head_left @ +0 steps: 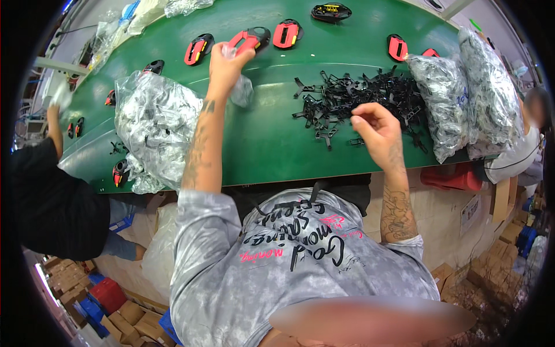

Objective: The person assembles plastic components by hand, joining small black pieces with larger red and black shells.

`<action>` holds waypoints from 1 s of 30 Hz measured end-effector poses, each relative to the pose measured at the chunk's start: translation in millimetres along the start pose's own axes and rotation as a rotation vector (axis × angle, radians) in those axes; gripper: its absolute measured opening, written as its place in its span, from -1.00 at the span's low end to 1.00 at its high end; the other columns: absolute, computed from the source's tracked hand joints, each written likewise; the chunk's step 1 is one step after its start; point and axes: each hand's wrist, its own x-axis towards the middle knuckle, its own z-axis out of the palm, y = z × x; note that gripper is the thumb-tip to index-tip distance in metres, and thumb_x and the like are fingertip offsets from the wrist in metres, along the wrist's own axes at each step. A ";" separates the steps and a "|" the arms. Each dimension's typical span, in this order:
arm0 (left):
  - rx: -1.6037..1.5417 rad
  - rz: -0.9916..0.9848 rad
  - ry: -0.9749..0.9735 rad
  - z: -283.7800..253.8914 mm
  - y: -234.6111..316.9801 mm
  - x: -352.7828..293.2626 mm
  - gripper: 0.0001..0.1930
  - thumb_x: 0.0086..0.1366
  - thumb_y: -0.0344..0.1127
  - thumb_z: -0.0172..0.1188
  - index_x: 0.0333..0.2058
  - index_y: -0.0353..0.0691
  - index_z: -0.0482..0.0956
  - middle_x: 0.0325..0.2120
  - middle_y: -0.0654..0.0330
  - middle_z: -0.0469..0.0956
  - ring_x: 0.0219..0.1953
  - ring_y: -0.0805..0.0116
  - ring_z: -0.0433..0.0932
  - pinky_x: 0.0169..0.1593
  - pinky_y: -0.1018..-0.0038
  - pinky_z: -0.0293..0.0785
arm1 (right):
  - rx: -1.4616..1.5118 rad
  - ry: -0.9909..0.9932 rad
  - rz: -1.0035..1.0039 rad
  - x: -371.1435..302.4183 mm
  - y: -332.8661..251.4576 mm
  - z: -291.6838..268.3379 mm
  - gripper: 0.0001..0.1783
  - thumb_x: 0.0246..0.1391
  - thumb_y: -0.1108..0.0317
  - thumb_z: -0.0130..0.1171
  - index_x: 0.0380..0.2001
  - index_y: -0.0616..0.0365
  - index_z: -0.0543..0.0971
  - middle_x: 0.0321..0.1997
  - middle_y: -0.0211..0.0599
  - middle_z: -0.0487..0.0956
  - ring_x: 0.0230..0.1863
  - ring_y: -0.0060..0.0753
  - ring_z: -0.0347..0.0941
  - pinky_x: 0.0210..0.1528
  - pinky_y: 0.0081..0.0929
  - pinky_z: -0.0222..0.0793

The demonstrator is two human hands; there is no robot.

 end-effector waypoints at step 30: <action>-0.894 -0.264 -0.187 -24.6 -17.5 -184.4 -0.51 0.34 -0.53 0.24 0.22 -0.52 0.39 -0.26 0.04 0.66 -0.48 0.38 0.66 -0.47 0.51 0.56 | 0.086 -0.439 0.139 58.8 -18.3 114.4 -0.77 0.34 0.33 0.13 -0.02 0.17 0.51 -0.34 -0.34 0.59 -0.39 -0.60 0.45 -0.34 -0.52 0.37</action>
